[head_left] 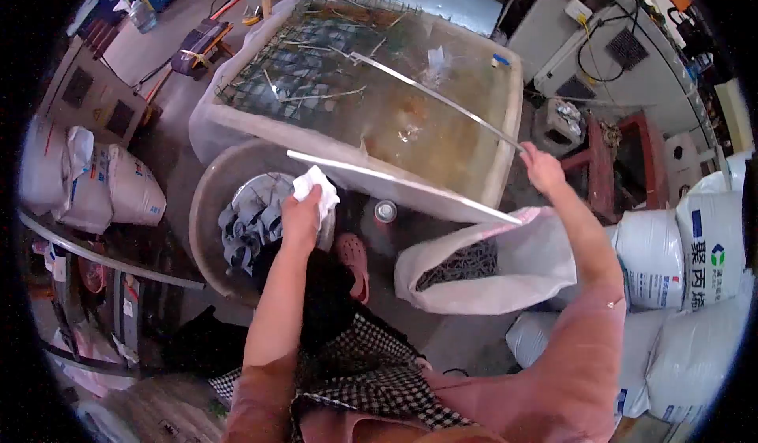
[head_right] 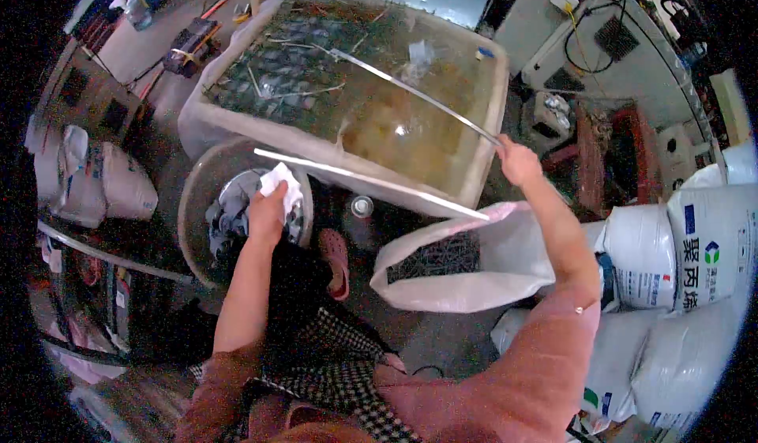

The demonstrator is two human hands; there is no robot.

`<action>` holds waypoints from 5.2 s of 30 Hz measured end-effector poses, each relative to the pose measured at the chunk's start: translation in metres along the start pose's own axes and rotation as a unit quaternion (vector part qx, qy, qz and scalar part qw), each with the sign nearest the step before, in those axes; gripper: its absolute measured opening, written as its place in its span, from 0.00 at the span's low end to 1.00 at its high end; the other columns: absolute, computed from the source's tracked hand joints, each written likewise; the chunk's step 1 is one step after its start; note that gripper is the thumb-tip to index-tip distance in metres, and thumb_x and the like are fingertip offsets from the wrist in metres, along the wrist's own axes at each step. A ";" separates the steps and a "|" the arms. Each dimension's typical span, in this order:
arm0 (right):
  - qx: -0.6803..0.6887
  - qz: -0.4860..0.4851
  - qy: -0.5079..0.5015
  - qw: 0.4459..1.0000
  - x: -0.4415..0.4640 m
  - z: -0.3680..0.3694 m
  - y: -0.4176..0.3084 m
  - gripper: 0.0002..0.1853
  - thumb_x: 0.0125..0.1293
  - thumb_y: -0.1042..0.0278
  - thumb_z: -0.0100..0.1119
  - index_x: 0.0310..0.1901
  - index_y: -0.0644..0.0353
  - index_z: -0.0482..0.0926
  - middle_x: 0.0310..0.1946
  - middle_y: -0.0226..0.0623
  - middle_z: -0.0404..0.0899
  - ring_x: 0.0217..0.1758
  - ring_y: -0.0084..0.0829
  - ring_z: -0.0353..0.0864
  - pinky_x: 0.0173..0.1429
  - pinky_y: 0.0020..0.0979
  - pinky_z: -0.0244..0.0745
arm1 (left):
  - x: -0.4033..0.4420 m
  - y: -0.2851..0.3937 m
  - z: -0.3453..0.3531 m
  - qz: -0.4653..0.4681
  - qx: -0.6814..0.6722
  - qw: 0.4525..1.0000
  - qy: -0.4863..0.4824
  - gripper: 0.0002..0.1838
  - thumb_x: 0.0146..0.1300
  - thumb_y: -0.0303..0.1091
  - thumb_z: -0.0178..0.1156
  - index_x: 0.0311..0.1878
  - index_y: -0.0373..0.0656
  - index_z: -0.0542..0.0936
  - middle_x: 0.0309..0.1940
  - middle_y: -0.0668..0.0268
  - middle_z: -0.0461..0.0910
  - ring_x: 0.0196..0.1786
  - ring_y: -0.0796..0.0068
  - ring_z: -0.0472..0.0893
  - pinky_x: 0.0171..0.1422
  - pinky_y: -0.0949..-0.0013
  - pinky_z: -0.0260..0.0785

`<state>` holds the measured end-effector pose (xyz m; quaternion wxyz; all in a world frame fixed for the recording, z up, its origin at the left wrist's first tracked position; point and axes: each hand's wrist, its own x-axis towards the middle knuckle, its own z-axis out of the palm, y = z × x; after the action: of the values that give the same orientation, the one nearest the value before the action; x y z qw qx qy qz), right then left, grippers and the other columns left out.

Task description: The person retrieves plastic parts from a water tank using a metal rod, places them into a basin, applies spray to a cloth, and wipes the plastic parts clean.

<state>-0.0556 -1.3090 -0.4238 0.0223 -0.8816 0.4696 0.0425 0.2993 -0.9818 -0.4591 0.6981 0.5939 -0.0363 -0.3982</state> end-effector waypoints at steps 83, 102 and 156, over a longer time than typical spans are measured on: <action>0.106 -0.034 -0.054 0.992 0.011 -0.044 0.020 0.17 0.63 0.58 0.52 0.52 0.51 0.76 0.45 0.48 0.78 0.49 0.46 0.77 0.53 0.37 0.70 | -0.014 0.018 -0.008 -0.018 0.061 0.997 0.035 0.13 0.59 0.29 0.59 0.46 0.36 0.75 0.37 0.65 0.80 0.35 0.76 0.79 0.39 0.72 0.70; 0.216 -0.096 -0.125 0.963 0.122 0.062 -0.065 0.17 0.64 0.59 0.51 0.51 0.59 0.76 0.41 0.48 0.79 0.46 0.47 0.78 0.50 0.37 0.72 | -0.002 0.013 -0.005 -0.012 0.021 0.999 0.023 0.10 0.61 0.26 0.56 0.45 0.34 0.76 0.36 0.66 0.80 0.36 0.76 0.80 0.40 0.72 0.72; 0.230 -0.156 -0.121 0.953 0.117 0.077 -0.110 0.17 0.65 0.61 0.52 0.50 0.63 0.76 0.36 0.47 0.80 0.37 0.33 0.78 0.45 0.31 0.70 | -0.001 0.003 0.008 -0.025 0.008 1.000 -0.012 0.11 0.60 0.26 0.58 0.46 0.36 0.77 0.36 0.65 0.81 0.35 0.75 0.80 0.39 0.71 0.74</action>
<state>0.0961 -1.3384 -0.5114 0.2878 -0.9031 0.3166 0.0354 0.2956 -0.9875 -0.4533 0.6827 0.5954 -0.0336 -0.4223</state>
